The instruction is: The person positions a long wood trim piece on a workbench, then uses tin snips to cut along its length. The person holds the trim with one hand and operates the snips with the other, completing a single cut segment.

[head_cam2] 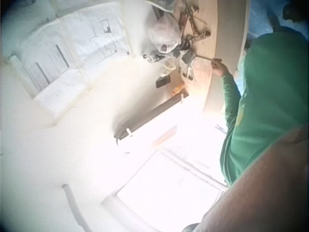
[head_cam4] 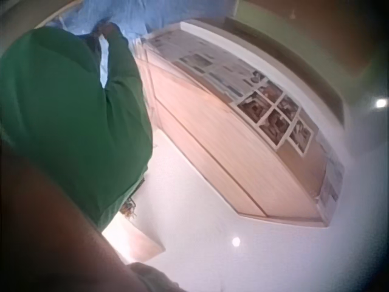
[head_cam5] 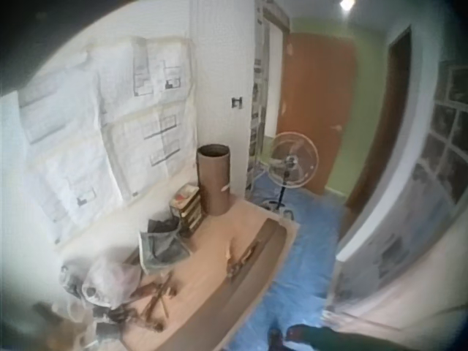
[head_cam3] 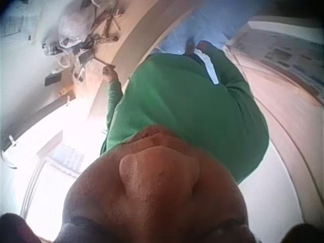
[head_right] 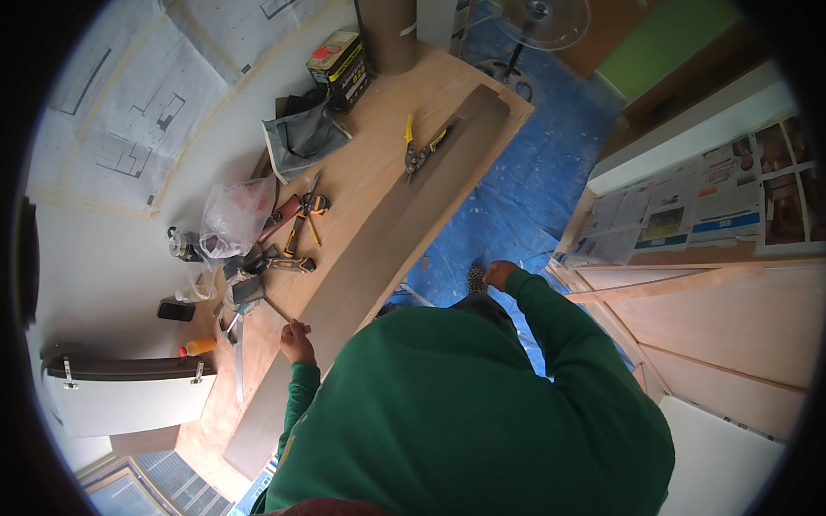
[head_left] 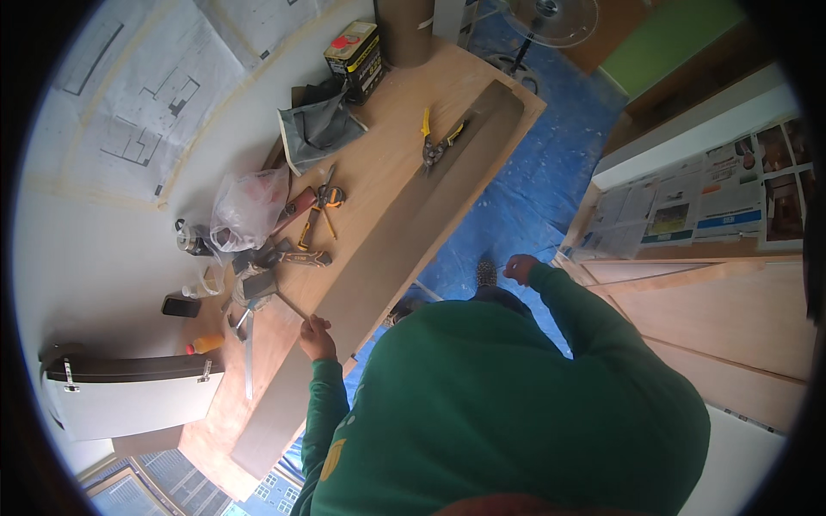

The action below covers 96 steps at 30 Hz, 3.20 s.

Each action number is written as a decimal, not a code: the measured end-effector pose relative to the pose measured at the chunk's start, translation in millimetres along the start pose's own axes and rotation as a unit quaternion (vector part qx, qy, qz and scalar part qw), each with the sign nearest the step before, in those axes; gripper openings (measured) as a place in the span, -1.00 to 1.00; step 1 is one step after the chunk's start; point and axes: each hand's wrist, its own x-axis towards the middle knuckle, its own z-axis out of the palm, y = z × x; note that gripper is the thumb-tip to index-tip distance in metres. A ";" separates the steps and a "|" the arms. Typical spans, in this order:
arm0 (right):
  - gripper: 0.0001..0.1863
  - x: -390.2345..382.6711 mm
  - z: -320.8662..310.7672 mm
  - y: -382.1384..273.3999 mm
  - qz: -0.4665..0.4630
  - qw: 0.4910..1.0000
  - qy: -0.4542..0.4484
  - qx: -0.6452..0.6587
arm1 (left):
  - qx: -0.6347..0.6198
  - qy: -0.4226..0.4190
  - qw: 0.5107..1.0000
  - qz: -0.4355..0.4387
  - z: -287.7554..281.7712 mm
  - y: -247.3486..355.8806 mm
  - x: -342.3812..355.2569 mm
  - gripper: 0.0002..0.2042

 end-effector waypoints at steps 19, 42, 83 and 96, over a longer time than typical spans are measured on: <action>-0.55 -24.7 -66.3 377.3 0.063 0.953 0.001 -0.295 | 0.123 -0.209 0.966 0.091 225.4 125.4 -91.8 -0.73; -0.68 111.6 -282.0 213.3 0.161 0.973 0.139 0.089 | 0.130 -0.142 0.980 0.048 327.2 243.9 120.9 -0.43; -0.51 310.7 -412.6 -142.1 -0.470 0.836 -0.203 -0.197 | -0.026 0.154 0.870 -0.468 509.4 134.9 -397.7 -0.68; -0.28 332.9 -341.1 -179.0 -0.477 0.763 -0.094 -0.426 | -0.100 0.091 0.949 -0.285 477.4 166.0 -166.1 -0.48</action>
